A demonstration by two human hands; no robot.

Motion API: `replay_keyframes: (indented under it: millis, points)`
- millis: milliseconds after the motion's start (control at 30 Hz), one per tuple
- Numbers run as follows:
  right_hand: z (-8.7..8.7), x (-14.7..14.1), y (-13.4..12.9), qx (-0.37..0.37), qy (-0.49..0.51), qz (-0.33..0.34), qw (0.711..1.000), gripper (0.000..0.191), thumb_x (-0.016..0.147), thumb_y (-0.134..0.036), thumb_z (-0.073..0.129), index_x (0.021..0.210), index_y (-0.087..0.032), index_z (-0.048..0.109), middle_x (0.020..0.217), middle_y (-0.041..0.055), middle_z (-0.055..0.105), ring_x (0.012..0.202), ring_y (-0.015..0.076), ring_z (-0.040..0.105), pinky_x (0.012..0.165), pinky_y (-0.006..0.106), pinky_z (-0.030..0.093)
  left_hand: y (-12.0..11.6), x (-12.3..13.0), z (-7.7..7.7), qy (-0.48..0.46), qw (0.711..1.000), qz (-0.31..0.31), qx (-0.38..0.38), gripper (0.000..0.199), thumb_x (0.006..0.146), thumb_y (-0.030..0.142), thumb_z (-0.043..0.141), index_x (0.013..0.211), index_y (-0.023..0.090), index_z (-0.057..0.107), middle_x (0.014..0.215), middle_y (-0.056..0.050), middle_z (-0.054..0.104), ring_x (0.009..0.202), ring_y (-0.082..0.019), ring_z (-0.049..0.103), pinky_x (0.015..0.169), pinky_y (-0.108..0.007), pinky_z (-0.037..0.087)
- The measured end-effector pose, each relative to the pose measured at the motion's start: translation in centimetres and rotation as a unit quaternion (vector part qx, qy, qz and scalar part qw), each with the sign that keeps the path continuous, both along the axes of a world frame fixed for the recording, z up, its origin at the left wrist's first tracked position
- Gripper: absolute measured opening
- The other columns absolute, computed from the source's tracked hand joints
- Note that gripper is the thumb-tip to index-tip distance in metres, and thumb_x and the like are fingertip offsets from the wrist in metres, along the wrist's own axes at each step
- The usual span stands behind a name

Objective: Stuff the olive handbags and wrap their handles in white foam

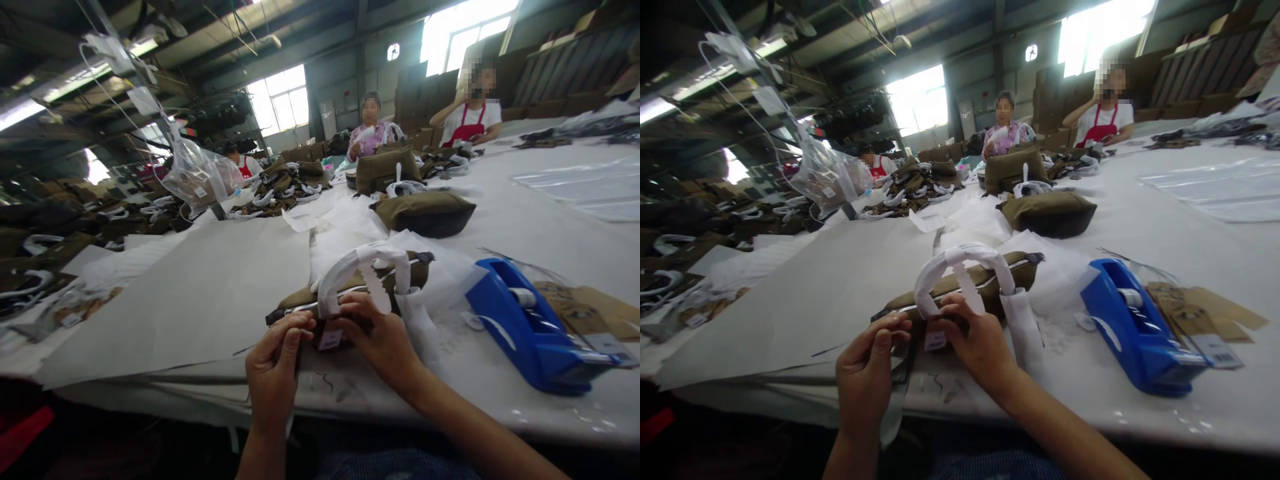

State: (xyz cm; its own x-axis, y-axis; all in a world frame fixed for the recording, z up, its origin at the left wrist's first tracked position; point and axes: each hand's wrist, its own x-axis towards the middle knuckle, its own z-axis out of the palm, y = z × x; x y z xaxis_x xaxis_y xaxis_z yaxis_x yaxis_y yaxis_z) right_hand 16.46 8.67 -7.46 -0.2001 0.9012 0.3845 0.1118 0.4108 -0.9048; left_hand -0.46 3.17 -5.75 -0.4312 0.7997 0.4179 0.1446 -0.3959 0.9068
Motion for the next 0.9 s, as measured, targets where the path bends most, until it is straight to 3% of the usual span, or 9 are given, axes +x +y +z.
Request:
replay_keyframes:
  millis: [100, 233, 367, 467, 567, 633, 700, 800, 900]
  points:
    - [-0.2, 0.9, -0.1, -0.001, -0.020, -0.028, 0.999, 0.010, 0.092, -0.037, 0.068, 0.091, -0.028, 0.068, 0.104, 0.0009, 0.075, 0.073, 0.0204, 0.072, 0.073, 0.035, 0.057, -0.3, 0.1, 0.4, -0.071, 0.995, 0.033, 0.057, 0.017, 0.086, 0.040, 0.078, 0.092, 0.025, 0.081, 0.093, -0.003, 0.080, 0.078, -0.017, 0.074, 0.065, -0.024, 0.061]
    - [-0.2, 1.8, -0.1, -0.028, -0.017, -0.020, 0.999, 0.014, 0.093, -0.040, 0.068, 0.096, -0.028, 0.063, 0.072, -0.0029, 0.071, 0.057, 0.0190, 0.068, 0.061, 0.031, 0.054, -0.5, 0.3, 1.2, -0.129, 0.983, 0.070, 0.112, 0.016, 0.084, 0.041, 0.081, 0.086, 0.025, 0.080, 0.082, 0.001, 0.078, 0.072, -0.013, 0.071, 0.060, -0.018, 0.057]
    - [-0.2, 2.0, 0.4, 0.013, -0.056, -0.005, 0.998, 0.010, 0.094, -0.034, 0.066, 0.087, -0.027, 0.067, 0.064, -0.0038, 0.068, 0.053, 0.0169, 0.065, 0.059, 0.029, 0.051, -0.7, 0.5, 1.5, -0.031, 0.987, 0.065, 0.142, 0.011, 0.090, 0.032, 0.075, 0.082, 0.024, 0.079, 0.079, 0.001, 0.075, 0.081, -0.014, 0.067, 0.076, -0.022, 0.056]
    - [-0.5, 2.0, 0.8, 0.074, -0.058, -0.016, 0.995, 0.010, 0.095, -0.032, 0.066, 0.087, -0.026, 0.069, 0.079, -0.0007, 0.074, 0.065, 0.0183, 0.071, 0.064, 0.029, 0.055, -0.7, 0.9, 1.3, 0.119, 0.985, -0.007, 0.123, 0.013, 0.094, 0.022, 0.069, 0.086, 0.024, 0.079, 0.076, 0.000, 0.073, 0.093, -0.018, 0.067, 0.090, -0.028, 0.054]
    - [-0.6, 2.1, 0.9, 0.168, -0.036, -0.047, 0.984, 0.011, 0.096, -0.028, 0.064, 0.089, -0.024, 0.072, 0.114, 0.0054, 0.073, 0.096, 0.0216, 0.072, 0.086, 0.033, 0.057, -0.3, 1.6, 0.9, 0.170, 0.982, -0.072, 0.046, 0.018, 0.094, 0.020, 0.068, 0.108, 0.027, 0.076, 0.077, 0.003, 0.074, 0.078, -0.013, 0.069, 0.080, -0.023, 0.056]
    - [-0.4, 2.1, 0.7, 0.191, -0.018, -0.063, 0.979, 0.011, 0.096, -0.024, 0.065, 0.089, -0.025, 0.074, 0.113, 0.0058, 0.069, 0.097, 0.0203, 0.069, 0.089, 0.033, 0.055, 0.2, 2.2, 0.5, 0.155, 0.985, -0.076, -0.008, 0.019, 0.093, 0.021, 0.070, 0.111, 0.027, 0.073, 0.078, 0.005, 0.075, 0.066, -0.009, 0.069, 0.071, -0.018, 0.056]
    - [0.0, 2.1, 0.3, 0.161, 0.026, -0.058, 0.985, 0.006, 0.092, -0.021, 0.070, 0.089, -0.025, 0.073, 0.097, 0.0029, 0.069, 0.088, 0.0174, 0.068, 0.083, 0.029, 0.056, 0.7, 2.6, 0.2, 0.151, 0.986, -0.067, -0.029, 0.009, 0.092, 0.023, 0.072, 0.101, 0.025, 0.073, 0.076, 0.007, 0.074, 0.062, -0.008, 0.068, 0.065, -0.016, 0.055]
    - [0.5, 1.9, -0.1, 0.022, 0.127, 0.009, 0.992, 0.005, 0.086, -0.024, 0.077, 0.086, -0.024, 0.072, 0.079, -0.0015, 0.068, 0.073, 0.0138, 0.065, 0.070, 0.023, 0.055, 1.1, 2.7, -0.2, 0.177, 0.983, -0.055, -0.015, 0.006, 0.092, 0.022, 0.072, 0.095, 0.026, 0.075, 0.081, 0.006, 0.076, 0.067, -0.008, 0.069, 0.069, -0.015, 0.055]
    - [0.6, 1.6, -0.2, -0.123, 0.217, 0.086, 0.964, 0.009, 0.085, -0.030, 0.080, 0.083, -0.022, 0.074, 0.075, -0.0025, 0.069, 0.070, 0.0111, 0.064, 0.066, 0.019, 0.053, 1.3, 2.8, -0.3, 0.207, 0.977, -0.058, 0.005, 0.017, 0.095, 0.020, 0.068, 0.105, 0.029, 0.077, 0.096, 0.004, 0.078, 0.080, -0.010, 0.072, 0.078, -0.017, 0.057]
